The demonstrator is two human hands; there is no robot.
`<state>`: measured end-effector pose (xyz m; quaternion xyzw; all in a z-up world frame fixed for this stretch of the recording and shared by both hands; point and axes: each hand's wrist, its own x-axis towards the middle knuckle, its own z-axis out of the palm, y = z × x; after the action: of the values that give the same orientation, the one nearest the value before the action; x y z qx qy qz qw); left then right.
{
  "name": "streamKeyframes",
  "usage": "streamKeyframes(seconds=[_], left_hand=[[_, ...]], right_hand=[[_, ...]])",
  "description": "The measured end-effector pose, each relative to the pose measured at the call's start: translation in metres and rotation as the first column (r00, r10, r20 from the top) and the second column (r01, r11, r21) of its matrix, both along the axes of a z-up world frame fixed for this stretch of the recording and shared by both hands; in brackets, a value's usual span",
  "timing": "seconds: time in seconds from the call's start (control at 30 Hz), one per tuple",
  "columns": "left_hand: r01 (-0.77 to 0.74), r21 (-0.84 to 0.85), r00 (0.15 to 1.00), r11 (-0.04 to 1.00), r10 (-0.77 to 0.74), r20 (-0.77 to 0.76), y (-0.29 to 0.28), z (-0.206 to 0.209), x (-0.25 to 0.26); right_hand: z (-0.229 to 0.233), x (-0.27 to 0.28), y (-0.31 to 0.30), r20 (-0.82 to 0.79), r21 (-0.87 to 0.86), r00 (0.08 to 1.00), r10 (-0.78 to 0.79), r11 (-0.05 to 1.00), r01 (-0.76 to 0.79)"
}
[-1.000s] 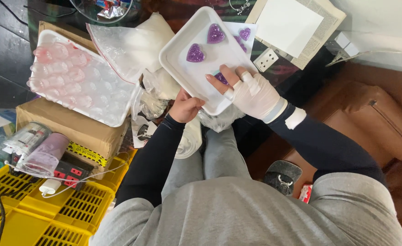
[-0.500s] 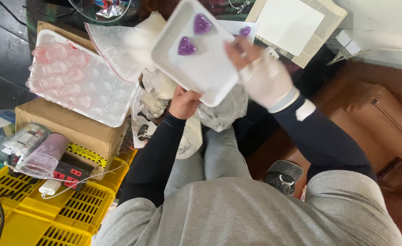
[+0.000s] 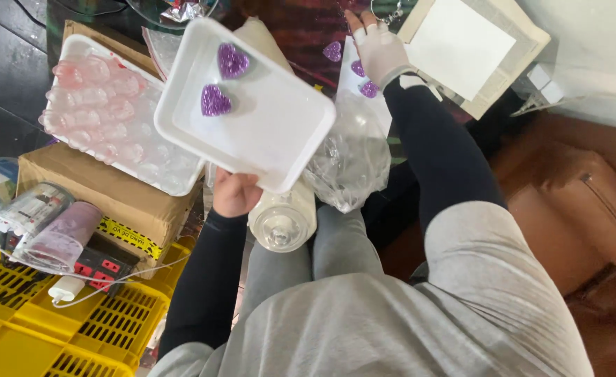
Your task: Preparing and sorting heart-shaped wax melts into a tray and stirring a wax mixture in a beaker.
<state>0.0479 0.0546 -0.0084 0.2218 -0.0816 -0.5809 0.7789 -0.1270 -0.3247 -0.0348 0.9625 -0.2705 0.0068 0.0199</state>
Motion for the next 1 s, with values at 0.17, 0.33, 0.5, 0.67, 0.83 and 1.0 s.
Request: streamKeyframes(seconds=[0.17, 0.33, 0.5, 0.67, 0.83, 1.0], left_hand=[[0.033, 0.061, 0.998, 0.998, -0.03, -0.059, 0.028, -0.03, -0.006], [0.024, 0.106, 0.999, 0.994, -0.028, 0.04, 0.02, -0.04, -0.014], [0.088, 0.047, 0.996, 0.995, -0.089, 0.02, -0.004, -0.042, -0.022], [0.215, 0.081, 0.976, 0.973, -0.216, 0.004, -0.033, -0.052, -0.036], [0.324, -0.008, 0.945, 0.946, -0.324, 0.04, -0.042, -0.046, -0.058], [0.404, 0.03, 0.914, 0.914, -0.405, 0.038, -0.037, -0.039, -0.063]], right_hand=[[-0.036, 0.001, -0.023, -0.152, -0.066, 0.988, -0.035, 0.998, 0.025], [-0.015, 0.009, -0.007, -0.105, -0.012, 0.994, 0.0, 1.0, -0.001], [0.03, -0.015, 0.025, 0.401, 0.008, 0.895, -0.197, 0.977, 0.212], [0.208, 0.003, 0.139, 0.563, 0.267, 0.823, -0.07, 0.958, -0.101], [0.233, -0.006, 0.158, 0.124, 0.039, 0.95, 0.285, 0.956, -0.292], [0.241, -0.016, 0.144, -0.07, -0.318, 0.929, 0.363, 0.875, -0.366]])
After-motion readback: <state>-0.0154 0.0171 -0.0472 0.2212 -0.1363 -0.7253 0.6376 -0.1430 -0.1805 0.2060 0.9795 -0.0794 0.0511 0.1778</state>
